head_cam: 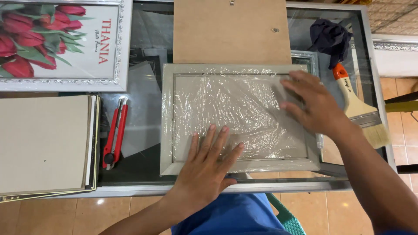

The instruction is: Framing a picture by cleaning the glass, inserting the artwork and backing, and securing it.

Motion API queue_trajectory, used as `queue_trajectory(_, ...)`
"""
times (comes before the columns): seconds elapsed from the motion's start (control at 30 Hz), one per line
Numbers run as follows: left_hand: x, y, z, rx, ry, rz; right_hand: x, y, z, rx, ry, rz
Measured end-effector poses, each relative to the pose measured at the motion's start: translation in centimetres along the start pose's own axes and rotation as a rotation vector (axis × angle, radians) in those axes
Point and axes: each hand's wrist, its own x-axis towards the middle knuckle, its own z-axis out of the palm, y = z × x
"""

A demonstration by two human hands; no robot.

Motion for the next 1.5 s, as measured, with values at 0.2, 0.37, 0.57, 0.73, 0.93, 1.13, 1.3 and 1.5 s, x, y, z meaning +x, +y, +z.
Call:
queue_trajectory(0.2,-0.5,0.8,0.9,-0.014,0.111,-0.113,7.0,3.1,2.9,0.115,0.267,0.002)
queue_trajectory(0.37,-0.4,1.2,0.1,-0.068,0.183,-0.155,7.5,3.8,4.1,0.104,0.319,-0.022)
queue_trajectory(0.57,-0.8,1.0,0.6,-0.041,0.167,-0.197,7.8,3.1,3.3,0.174,0.273,0.028)
queue_trajectory(0.73,-1.0,0.7,1.4,-0.008,0.164,-0.216,7.6,3.2,3.5,0.178,0.233,0.019)
queue_trajectory(0.93,-1.9,-0.1,0.4,0.046,0.149,-0.233,8.3,1.2,3.4,0.197,0.251,0.029)
queue_trajectory(1.13,-1.6,0.1,0.0,-0.025,0.164,-0.218,8.9,0.7,2.5,0.375,0.176,0.191)
queue_trajectory(1.3,-1.3,0.2,-0.1,-0.027,0.178,-0.230,8.9,1.5,2.6,0.401,0.175,0.242)
queue_trajectory(1.5,-1.7,0.5,0.9,-0.008,0.199,-0.292,8.6,2.4,3.2,0.395,0.205,0.222)
